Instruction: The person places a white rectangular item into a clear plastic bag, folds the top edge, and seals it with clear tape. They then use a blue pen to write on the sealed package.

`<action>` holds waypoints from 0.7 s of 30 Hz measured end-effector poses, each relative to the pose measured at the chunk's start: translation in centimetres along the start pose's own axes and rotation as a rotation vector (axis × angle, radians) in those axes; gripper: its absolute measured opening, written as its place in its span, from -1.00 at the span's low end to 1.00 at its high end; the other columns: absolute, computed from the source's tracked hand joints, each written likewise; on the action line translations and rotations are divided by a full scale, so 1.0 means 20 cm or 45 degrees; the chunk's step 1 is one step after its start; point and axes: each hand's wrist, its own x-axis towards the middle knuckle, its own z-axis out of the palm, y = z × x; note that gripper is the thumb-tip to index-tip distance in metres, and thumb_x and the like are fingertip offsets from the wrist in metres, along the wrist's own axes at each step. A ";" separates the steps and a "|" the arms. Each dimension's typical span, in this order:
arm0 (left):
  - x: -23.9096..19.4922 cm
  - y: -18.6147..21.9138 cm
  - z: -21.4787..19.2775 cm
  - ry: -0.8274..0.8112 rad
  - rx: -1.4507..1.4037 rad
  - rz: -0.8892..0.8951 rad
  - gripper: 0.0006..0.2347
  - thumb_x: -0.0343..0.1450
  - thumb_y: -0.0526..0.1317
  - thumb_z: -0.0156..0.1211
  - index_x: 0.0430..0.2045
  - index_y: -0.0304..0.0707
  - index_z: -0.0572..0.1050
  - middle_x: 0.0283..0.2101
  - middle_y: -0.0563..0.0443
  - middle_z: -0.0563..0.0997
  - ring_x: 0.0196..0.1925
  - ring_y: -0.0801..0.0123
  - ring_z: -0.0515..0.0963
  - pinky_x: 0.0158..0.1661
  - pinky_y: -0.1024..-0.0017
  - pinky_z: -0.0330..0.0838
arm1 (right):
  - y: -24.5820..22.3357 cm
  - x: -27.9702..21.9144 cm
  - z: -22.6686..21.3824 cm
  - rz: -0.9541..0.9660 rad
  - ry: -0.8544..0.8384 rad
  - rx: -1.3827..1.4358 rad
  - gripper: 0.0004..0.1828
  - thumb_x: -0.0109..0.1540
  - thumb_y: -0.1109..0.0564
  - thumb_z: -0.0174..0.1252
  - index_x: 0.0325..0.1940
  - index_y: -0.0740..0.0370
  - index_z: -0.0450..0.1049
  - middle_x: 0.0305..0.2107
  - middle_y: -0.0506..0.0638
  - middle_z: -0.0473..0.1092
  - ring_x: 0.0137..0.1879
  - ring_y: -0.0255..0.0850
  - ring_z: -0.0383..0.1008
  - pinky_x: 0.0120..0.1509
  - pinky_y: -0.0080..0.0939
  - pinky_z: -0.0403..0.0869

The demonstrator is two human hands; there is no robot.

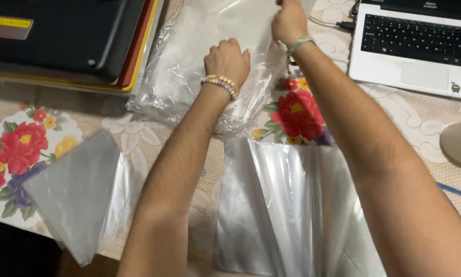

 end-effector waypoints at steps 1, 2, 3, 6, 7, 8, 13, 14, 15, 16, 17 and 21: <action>0.03 0.04 0.00 0.013 0.154 -0.094 -0.66 0.52 0.07 -0.05 -0.10 -0.18 0.48 -0.23 -0.02 0.65 -0.07 0.08 0.57 -0.07 0.03 0.37 | 0.04 -0.05 -0.11 0.039 -0.082 -0.072 -0.46 0.03 0.41 -0.17 0.09 0.36 0.37 -0.01 0.29 0.37 0.06 0.20 0.42 0.13 0.12 0.37; 0.08 0.05 0.02 0.018 0.143 -0.089 -0.66 0.52 0.07 -0.05 -0.10 -0.18 0.48 -0.23 -0.02 0.65 -0.07 0.08 0.57 -0.07 0.03 0.37 | -0.03 -0.13 -0.21 0.037 -0.078 -0.084 -0.46 0.03 0.41 -0.17 0.09 0.36 0.37 -0.01 0.29 0.37 0.06 0.20 0.42 0.13 0.12 0.37; 0.14 0.07 0.04 0.196 0.175 0.077 -0.84 0.40 -0.18 0.04 -0.23 -0.14 0.51 -0.25 0.01 0.62 -0.06 0.10 0.48 -0.05 0.12 0.35 | -0.10 -0.20 -0.31 0.060 -0.310 -0.163 -0.56 0.17 0.42 -0.13 0.11 0.35 0.39 0.00 0.26 0.41 0.10 0.11 0.44 0.20 0.01 0.41; 0.31 0.14 0.13 0.427 0.086 0.394 -0.89 0.32 -0.38 0.13 -0.37 -0.17 0.52 -0.31 -0.04 0.56 -0.12 0.08 0.45 -0.07 0.17 0.37 | -0.03 -0.32 -0.42 -0.350 -0.530 -0.335 -0.60 0.24 0.41 -0.09 0.13 0.39 0.46 0.06 0.26 0.43 0.11 0.14 0.43 0.22 0.03 0.43; 0.36 0.18 0.18 0.467 -0.038 0.543 -0.96 0.37 -0.34 0.12 -0.39 -0.23 0.51 -0.35 -0.10 0.53 -0.20 0.03 0.49 -0.11 0.14 0.42 | 0.05 -0.35 -0.42 -0.779 -0.525 -0.424 -0.54 0.17 0.39 -0.08 0.11 0.43 0.52 0.11 0.31 0.42 0.09 0.26 0.41 0.17 0.16 0.39; 0.37 0.22 0.17 0.461 -0.042 0.558 -0.96 0.37 -0.34 0.12 -0.39 -0.23 0.51 -0.35 -0.10 0.53 -0.20 0.03 0.49 -0.11 0.14 0.42 | 0.03 -0.37 -0.44 -0.764 -0.520 -0.429 -0.54 0.17 0.39 -0.08 0.11 0.43 0.52 0.11 0.31 0.42 0.09 0.26 0.41 0.17 0.16 0.39; 0.42 0.33 0.23 0.102 0.281 -0.014 -0.52 0.28 0.18 0.30 -0.12 -0.14 0.44 -0.13 -0.03 0.51 -0.07 0.17 0.54 -0.30 0.20 0.56 | 0.11 -0.39 -0.44 -1.072 -0.478 -0.683 -0.48 0.17 0.30 0.01 0.22 0.18 0.50 0.02 0.17 0.40 0.05 0.11 0.33 0.09 0.00 0.42; 0.42 0.35 0.23 0.102 0.288 -0.006 -0.52 0.28 0.18 0.30 -0.12 -0.14 0.44 -0.13 -0.03 0.51 -0.07 0.17 0.54 -0.30 0.20 0.56 | 0.11 -0.40 -0.45 -1.064 -0.472 -0.680 -0.48 0.17 0.30 0.01 0.22 0.18 0.50 0.02 0.17 0.40 0.05 0.11 0.33 0.09 0.00 0.42; 0.43 0.36 0.22 0.085 0.350 -0.069 -0.42 0.23 0.31 0.30 -0.12 -0.14 0.42 -0.16 -0.02 0.50 -0.13 0.18 0.55 -0.45 0.21 0.54 | 0.10 -0.40 -0.46 -1.082 -0.444 -0.712 -0.54 0.17 0.28 0.02 0.15 0.15 0.52 -0.07 0.12 0.39 0.01 0.04 0.31 0.07 -0.06 0.39; 0.43 0.36 0.22 0.067 0.411 -0.138 -0.31 0.17 0.44 0.31 -0.13 -0.14 0.40 -0.19 0.00 0.49 -0.19 0.20 0.56 -0.60 0.21 0.52 | 0.09 -0.40 -0.46 -1.105 -0.421 -0.742 -0.59 0.17 0.25 0.03 0.08 0.13 0.55 -0.17 0.06 0.39 -0.04 -0.03 0.28 0.04 -0.11 0.36; 0.45 0.36 0.24 0.066 0.417 -0.137 -0.31 0.17 0.44 0.31 -0.13 -0.14 0.40 -0.19 0.00 0.49 -0.19 0.20 0.56 -0.60 0.21 0.52 | 0.08 -0.41 -0.46 -1.103 -0.418 -0.736 -0.59 0.17 0.25 0.03 0.08 0.13 0.55 -0.17 0.06 0.39 -0.04 -0.03 0.28 0.04 -0.11 0.36; 0.51 0.35 0.18 0.003 0.340 -0.082 -0.76 0.28 -0.08 0.32 -0.29 -0.16 0.52 -0.25 -0.02 0.56 -0.23 0.17 0.64 -0.53 0.20 0.60 | 0.07 -0.44 -0.47 -1.024 -0.324 -0.666 -0.59 0.21 0.24 0.05 0.10 0.09 0.61 -0.12 0.01 0.49 0.07 0.03 0.31 0.02 0.00 0.39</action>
